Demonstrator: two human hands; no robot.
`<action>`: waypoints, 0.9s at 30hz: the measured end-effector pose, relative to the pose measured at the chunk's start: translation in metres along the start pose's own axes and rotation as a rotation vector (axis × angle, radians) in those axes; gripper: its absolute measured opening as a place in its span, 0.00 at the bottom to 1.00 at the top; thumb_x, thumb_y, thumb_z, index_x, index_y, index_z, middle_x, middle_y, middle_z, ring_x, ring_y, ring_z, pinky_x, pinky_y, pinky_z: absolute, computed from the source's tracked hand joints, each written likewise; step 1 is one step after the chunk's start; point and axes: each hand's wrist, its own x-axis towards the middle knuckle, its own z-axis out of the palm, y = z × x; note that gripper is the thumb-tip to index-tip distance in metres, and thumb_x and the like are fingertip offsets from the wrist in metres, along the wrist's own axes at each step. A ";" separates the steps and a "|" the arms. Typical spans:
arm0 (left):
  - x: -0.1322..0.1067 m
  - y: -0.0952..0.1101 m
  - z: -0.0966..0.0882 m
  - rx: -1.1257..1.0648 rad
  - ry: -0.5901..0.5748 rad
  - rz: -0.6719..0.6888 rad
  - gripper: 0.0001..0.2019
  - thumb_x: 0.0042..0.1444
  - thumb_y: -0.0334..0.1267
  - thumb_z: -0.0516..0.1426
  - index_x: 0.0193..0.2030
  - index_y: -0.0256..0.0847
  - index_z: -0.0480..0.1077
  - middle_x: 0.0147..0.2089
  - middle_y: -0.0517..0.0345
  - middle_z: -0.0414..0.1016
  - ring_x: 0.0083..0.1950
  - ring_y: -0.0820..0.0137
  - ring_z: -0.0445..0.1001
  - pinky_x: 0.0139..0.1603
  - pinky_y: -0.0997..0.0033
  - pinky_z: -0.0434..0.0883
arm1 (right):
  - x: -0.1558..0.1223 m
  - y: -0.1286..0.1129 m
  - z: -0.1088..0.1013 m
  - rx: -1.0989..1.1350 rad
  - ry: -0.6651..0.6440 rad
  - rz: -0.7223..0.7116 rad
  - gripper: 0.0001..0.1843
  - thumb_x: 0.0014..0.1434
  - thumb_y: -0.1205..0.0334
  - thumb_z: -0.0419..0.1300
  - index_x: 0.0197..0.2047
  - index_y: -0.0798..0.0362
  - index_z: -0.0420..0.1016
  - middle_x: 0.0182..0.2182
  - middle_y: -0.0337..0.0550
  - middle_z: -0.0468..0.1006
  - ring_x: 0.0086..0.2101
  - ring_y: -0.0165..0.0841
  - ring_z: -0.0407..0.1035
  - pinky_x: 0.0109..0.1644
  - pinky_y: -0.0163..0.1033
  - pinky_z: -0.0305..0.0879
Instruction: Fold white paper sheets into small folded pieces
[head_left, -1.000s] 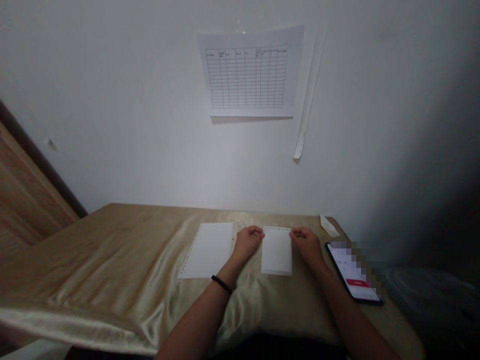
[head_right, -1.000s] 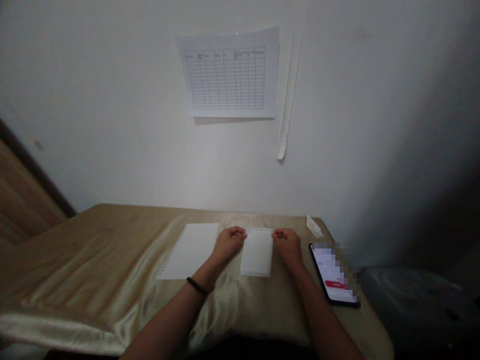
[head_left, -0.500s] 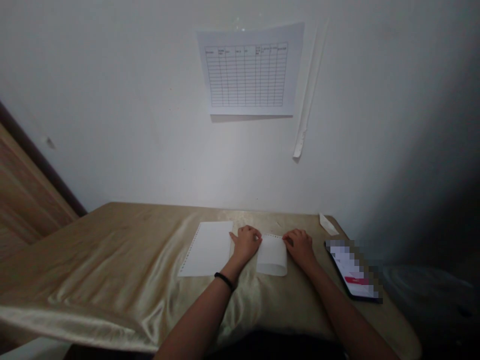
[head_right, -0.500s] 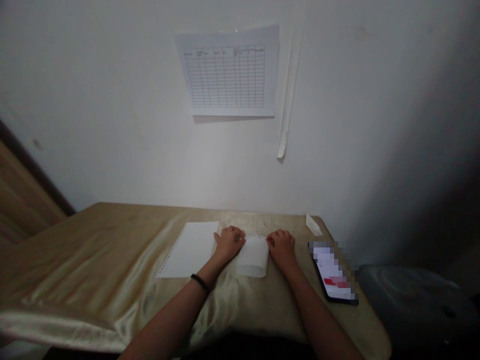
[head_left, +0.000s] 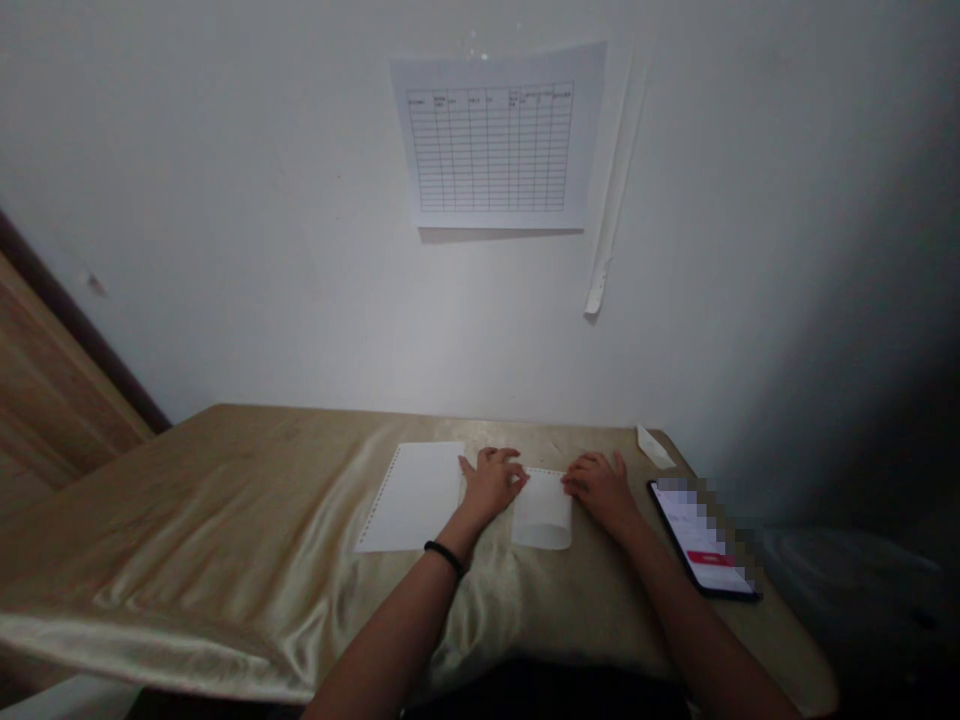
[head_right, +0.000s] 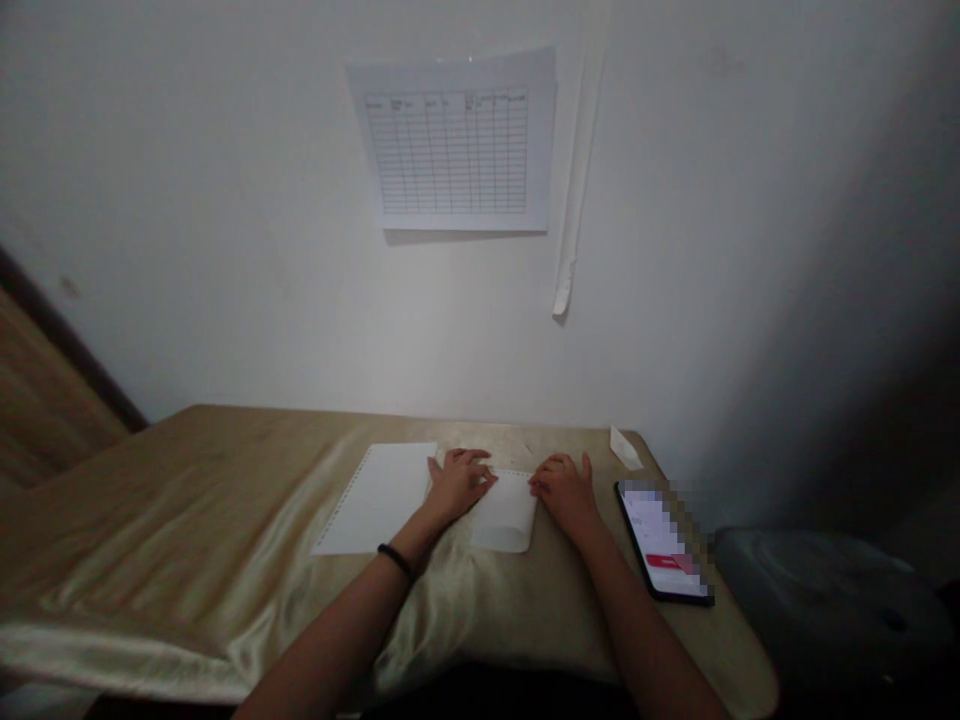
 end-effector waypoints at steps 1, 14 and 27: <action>0.000 -0.002 -0.001 0.002 -0.012 0.005 0.06 0.61 0.47 0.60 0.42 0.60 0.79 0.66 0.67 0.67 0.70 0.48 0.54 0.61 0.14 0.39 | 0.000 0.000 -0.002 -0.007 -0.012 -0.014 0.12 0.64 0.63 0.56 0.41 0.41 0.81 0.48 0.39 0.81 0.58 0.43 0.63 0.67 0.70 0.30; 0.002 -0.008 -0.002 0.016 -0.087 0.000 0.09 0.59 0.50 0.61 0.47 0.65 0.77 0.70 0.69 0.64 0.72 0.45 0.50 0.60 0.12 0.35 | -0.007 0.007 -0.014 0.038 -0.186 -0.050 0.17 0.60 0.56 0.61 0.53 0.41 0.78 0.57 0.43 0.75 0.64 0.47 0.56 0.66 0.75 0.26; 0.002 -0.005 -0.005 0.027 -0.103 -0.021 0.10 0.60 0.49 0.61 0.48 0.65 0.77 0.70 0.68 0.63 0.73 0.47 0.49 0.62 0.15 0.36 | -0.016 0.006 -0.017 0.085 -0.277 -0.023 0.34 0.51 0.48 0.68 0.61 0.42 0.72 0.63 0.50 0.67 0.65 0.52 0.54 0.68 0.73 0.30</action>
